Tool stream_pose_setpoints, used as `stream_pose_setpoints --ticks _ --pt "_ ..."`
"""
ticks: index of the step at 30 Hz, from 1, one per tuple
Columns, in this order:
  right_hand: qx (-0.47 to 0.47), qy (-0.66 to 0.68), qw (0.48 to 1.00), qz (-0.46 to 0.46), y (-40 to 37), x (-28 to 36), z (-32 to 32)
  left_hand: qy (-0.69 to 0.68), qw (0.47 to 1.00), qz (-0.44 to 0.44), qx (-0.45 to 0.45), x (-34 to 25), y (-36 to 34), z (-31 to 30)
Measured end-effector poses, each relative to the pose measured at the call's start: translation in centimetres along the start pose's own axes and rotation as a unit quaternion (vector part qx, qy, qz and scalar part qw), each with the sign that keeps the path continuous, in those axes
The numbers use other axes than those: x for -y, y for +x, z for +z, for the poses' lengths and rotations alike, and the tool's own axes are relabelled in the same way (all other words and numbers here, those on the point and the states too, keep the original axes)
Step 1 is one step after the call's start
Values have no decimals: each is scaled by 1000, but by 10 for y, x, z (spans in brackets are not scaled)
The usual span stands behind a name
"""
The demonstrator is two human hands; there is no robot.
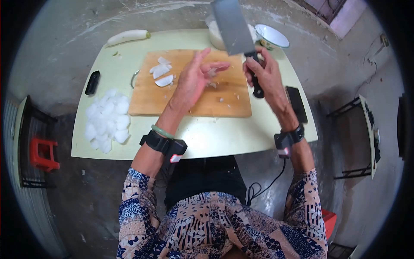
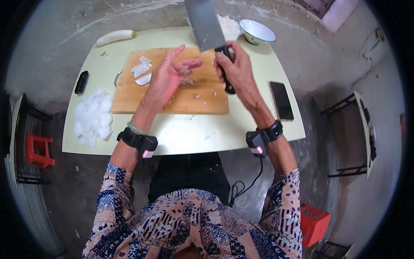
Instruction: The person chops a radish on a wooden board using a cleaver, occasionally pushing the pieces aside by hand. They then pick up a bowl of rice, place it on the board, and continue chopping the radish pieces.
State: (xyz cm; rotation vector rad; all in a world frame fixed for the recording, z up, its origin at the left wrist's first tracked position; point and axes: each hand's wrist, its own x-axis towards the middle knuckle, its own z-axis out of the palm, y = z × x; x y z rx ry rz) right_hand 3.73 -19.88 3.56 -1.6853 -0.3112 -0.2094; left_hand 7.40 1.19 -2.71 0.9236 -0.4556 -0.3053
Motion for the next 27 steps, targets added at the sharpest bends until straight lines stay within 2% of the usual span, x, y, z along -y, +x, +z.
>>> stream_pose_setpoints --ticks 1,2,3,4,5,6,8,11,12,14,16,17,19,22,24,25,26,27 --pt "-3 -53 998 -33 -4 6 -6 209 977 24 -26 0 -2 -2" --pt "-3 -96 995 -12 -14 15 -14 330 943 5 -26 0 -7 -4" --pt "-3 -139 990 8 -26 29 -21 326 945 1 -21 8 -9 -9" --pt "2 -195 979 51 -41 41 -27 512 856 67 -2 18 -10 -15" --pt "-3 -198 979 56 -57 38 -35 672 728 133 16 28 -12 -22" --pt "4 -283 959 26 -73 31 -42 669 731 132 20 29 -17 -21" --pt "8 -400 917 -5 -102 23 -40 706 696 132 8 25 -32 -16" --pt "11 -456 890 14 -137 26 -26 711 693 116 12 14 -55 -9" --pt "13 -453 891 26 -145 22 -23 710 694 116 12 15 -61 -11" --pt "21 -439 897 58 -152 22 -6 740 662 115 1 18 -70 -16" --pt "52 -435 893 104 -155 22 21 742 663 105 -4 16 -74 -13" --pt "76 -467 876 100 -154 18 33 742 664 93 -11 15 -74 -12" --pt "111 -407 904 65 -144 20 46 737 665 116 -27 23 -73 -18" --pt "88 -397 913 26 -123 25 41 718 677 152 -56 16 -75 -24" --pt "35 -451 891 -41 -101 10 22 702 689 169 -65 5 -75 -30" --pt "18 -483 873 -60 -88 4 9 673 717 159 -88 1 -77 -36" --pt "22 -500 865 -43 -75 0 -3 642 744 149 -110 -3 -80 -42" --pt "26 -516 856 -25 -63 -3 -13 644 742 149 -111 -8 -83 -42"
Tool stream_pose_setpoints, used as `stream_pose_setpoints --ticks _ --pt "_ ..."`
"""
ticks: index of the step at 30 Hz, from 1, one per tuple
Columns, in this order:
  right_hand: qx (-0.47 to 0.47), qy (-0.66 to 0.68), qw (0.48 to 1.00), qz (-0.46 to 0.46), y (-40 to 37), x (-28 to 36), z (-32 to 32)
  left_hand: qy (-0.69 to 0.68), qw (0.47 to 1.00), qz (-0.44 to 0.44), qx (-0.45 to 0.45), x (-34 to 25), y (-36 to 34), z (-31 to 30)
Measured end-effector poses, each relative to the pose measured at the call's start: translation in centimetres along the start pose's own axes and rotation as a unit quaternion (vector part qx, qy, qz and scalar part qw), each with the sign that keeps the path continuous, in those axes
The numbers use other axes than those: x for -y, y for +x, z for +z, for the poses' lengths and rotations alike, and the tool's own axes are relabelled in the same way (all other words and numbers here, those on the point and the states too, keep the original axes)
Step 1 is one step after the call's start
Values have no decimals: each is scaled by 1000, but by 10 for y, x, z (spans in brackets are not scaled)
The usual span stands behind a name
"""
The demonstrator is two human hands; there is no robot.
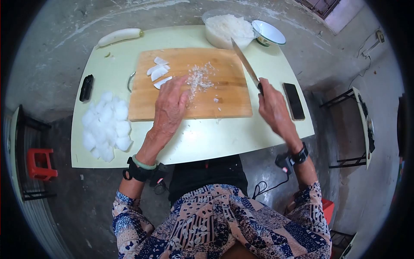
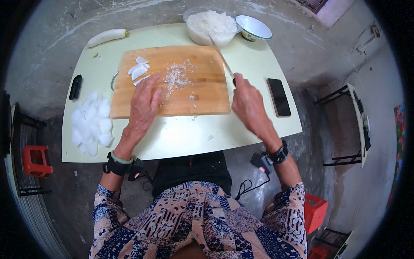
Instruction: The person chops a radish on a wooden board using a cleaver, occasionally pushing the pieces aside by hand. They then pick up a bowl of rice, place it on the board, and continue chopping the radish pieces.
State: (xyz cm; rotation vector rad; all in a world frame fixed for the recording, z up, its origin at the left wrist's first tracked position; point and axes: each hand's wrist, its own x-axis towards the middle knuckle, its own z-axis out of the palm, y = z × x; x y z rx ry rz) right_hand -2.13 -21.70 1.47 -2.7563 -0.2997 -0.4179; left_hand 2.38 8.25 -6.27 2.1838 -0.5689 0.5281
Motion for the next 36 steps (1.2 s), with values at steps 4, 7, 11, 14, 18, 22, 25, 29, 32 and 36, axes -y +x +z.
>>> stream_pose_setpoints --ticks 4,7,11,14,18,22,25,29,32,36 --pt "30 12 998 -60 32 -27 19 31 999 -39 -4 -1 -13 -12" --pt "64 9 995 -82 33 -24 25 61 997 -34 -13 1 -30 -5" --pt "110 78 981 -139 28 -5 12 70 997 -25 -10 1 -37 2" --pt "108 114 973 -172 53 -8 7 56 998 -29 -19 3 -31 3" --pt "91 31 982 -163 105 -25 24 52 998 -29 -15 6 -19 0" --pt "99 47 971 -213 126 -34 42 47 998 -36 8 8 -3 -3" --pt "152 30 961 -229 108 -25 33 65 997 -22 -28 15 7 -9" --pt "217 4 949 -230 79 -13 11 84 990 -41 -107 29 49 -32" --pt "197 85 954 -211 70 -19 6 152 985 -31 -71 76 91 -27" --pt "125 133 969 -165 60 -25 5 212 974 -66 44 113 134 -12"
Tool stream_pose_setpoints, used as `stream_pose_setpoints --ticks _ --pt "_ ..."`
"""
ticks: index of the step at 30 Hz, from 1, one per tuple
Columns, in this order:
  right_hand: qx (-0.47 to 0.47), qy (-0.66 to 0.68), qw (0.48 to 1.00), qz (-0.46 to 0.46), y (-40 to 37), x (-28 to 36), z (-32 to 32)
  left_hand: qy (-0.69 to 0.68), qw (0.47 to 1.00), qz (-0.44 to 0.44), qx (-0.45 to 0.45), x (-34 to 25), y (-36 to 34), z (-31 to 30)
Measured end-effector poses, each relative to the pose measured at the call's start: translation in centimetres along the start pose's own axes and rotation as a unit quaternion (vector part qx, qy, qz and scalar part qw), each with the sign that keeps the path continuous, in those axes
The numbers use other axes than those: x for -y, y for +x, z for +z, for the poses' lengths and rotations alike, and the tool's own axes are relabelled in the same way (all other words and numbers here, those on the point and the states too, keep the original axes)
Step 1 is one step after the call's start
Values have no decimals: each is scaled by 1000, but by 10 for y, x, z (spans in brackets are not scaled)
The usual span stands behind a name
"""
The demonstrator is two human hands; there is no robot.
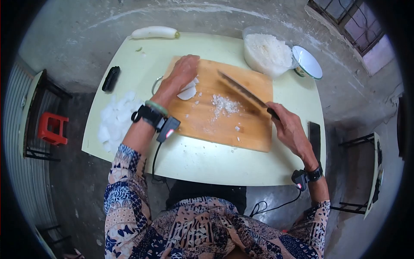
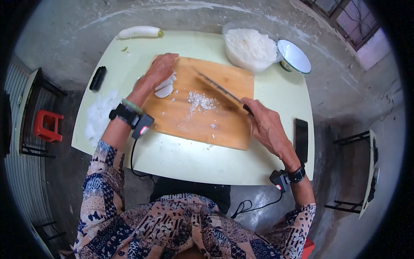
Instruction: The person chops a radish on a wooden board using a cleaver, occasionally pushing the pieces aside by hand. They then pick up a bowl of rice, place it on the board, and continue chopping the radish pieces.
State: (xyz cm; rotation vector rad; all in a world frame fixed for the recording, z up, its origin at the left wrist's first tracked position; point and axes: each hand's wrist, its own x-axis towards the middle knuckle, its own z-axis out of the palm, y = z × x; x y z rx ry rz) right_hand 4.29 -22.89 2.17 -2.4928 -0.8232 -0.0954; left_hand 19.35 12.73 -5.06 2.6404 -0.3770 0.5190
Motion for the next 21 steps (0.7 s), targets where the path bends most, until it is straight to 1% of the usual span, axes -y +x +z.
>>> stream_pose_setpoints --ticks 1,2,3,4,5,7,8,9,10,11,12,13,14,16,17,18,20,21 --pt "-15 -39 999 15 -4 -2 1 13 996 16 91 -2 1 3" --pt "-30 -78 996 30 -8 -4 2 11 995 15 97 -3 -3 7" --pt "-3 -109 993 54 -13 -2 2 -2 995 62 81 -6 -8 8" --pt "0 -103 993 58 -18 2 4 -15 992 109 64 -9 -12 8" --pt "2 -85 995 59 -23 6 5 -14 992 108 70 -14 -18 10" --pt "6 -65 996 59 -32 14 2 -111 984 134 45 -31 -37 6" --pt "-17 -11 997 68 -36 19 -2 -110 984 132 49 -38 -47 0" --pt "-38 43 995 78 -41 25 -5 -141 984 109 19 -48 -57 -14" --pt "-35 46 995 78 -44 34 -10 -171 982 84 -11 -55 -67 -25" --pt "-17 93 987 131 -46 43 -15 -171 982 79 -8 -58 -78 -34" --pt "0 139 973 183 -48 50 -16 -209 976 36 -46 -58 -87 -45" --pt "23 181 965 189 -48 55 -13 -246 966 -6 -83 -57 -97 -52" --pt "59 219 947 227 -48 67 -13 -243 967 -9 -80 -57 -107 -54" --pt "105 259 943 180 -44 80 1 -310 915 -87 -243 -55 -128 -58" --pt "129 278 936 176 -40 88 8 -325 901 -111 -266 -55 -138 -62" --pt "174 317 909 209 -32 97 12 -323 902 -110 -264 -55 -146 -63" --pt "202 344 900 176 -20 100 29 -367 860 -140 -326 -53 -161 -60" --pt "201 346 899 176 -15 99 37 -365 861 -140 -324 -53 -166 -58"
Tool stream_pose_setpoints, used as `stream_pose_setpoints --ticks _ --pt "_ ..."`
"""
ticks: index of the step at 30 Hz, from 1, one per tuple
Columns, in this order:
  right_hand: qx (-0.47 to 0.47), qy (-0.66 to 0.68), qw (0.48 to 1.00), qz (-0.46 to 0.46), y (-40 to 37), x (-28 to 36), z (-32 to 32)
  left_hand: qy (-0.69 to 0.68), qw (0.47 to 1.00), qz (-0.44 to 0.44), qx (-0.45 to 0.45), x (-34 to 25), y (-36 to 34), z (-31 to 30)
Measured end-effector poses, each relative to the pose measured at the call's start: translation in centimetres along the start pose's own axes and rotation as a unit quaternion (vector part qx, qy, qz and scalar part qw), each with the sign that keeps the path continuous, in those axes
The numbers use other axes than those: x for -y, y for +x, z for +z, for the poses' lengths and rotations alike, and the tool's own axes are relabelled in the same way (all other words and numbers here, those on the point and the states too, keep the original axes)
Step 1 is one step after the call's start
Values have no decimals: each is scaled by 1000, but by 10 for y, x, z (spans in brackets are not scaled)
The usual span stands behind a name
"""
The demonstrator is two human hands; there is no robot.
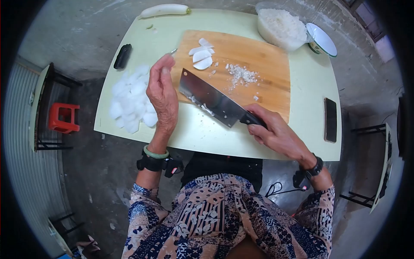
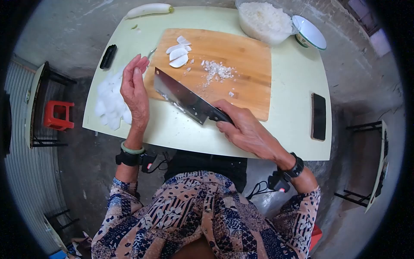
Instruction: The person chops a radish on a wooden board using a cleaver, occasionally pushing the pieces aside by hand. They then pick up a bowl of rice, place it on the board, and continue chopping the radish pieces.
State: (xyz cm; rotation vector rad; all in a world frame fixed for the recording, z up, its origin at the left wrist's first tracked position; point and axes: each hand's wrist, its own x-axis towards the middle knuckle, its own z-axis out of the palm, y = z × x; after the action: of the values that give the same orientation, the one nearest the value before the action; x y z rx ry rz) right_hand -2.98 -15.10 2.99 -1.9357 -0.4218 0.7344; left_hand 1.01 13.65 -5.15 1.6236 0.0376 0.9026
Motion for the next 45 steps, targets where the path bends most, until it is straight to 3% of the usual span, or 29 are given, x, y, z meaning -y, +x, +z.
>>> stream_pose_setpoints --ticks 2,7,9,10,13,14,21,22,26,29,33,35,36,39,41,45 --pt "-4 -41 997 -61 12 -7 3 14 999 -33 -7 5 -9 0" --pt "-79 -101 991 -37 0 -5 -20 34 998 -47 30 14 -21 7" --pt "-154 -128 980 3 -8 -18 -34 31 997 -47 47 14 -27 15" --pt "-193 -140 971 -38 -9 -27 -38 44 996 -22 73 12 -28 18" --pt "-203 -124 971 -24 -18 -28 -46 66 991 5 119 7 -32 28" --pt "-184 -103 977 28 -25 -21 -47 76 988 7 137 6 -33 32" --pt "-132 -47 990 6 -35 -54 -58 126 976 33 172 -2 -36 37" --pt "-135 -31 990 40 -32 -45 -62 128 974 33 184 -1 -36 41" --pt "-211 -121 968 -54 -17 -51 -74 171 956 81 223 1 -33 55" --pt "-231 -48 972 1 -24 -34 -77 205 933 127 265 4 -31 65" --pt "-293 -193 936 12 -42 -45 -75 230 912 186 284 17 -22 89" --pt "-366 -303 876 -80 -45 -66 -67 297 884 179 313 25 -14 105" --pt "-352 -283 891 -40 -48 -61 -62 297 885 180 311 30 -14 113" --pt "-354 -287 887 -75 -44 -65 -42 351 869 200 286 35 -15 130" --pt "-319 -223 920 -36 -39 -46 -29 261 883 130 367 28 -18 135" --pt "-297 -195 934 -47 -16 -31 -17 175 905 76 380 -6 -38 133"
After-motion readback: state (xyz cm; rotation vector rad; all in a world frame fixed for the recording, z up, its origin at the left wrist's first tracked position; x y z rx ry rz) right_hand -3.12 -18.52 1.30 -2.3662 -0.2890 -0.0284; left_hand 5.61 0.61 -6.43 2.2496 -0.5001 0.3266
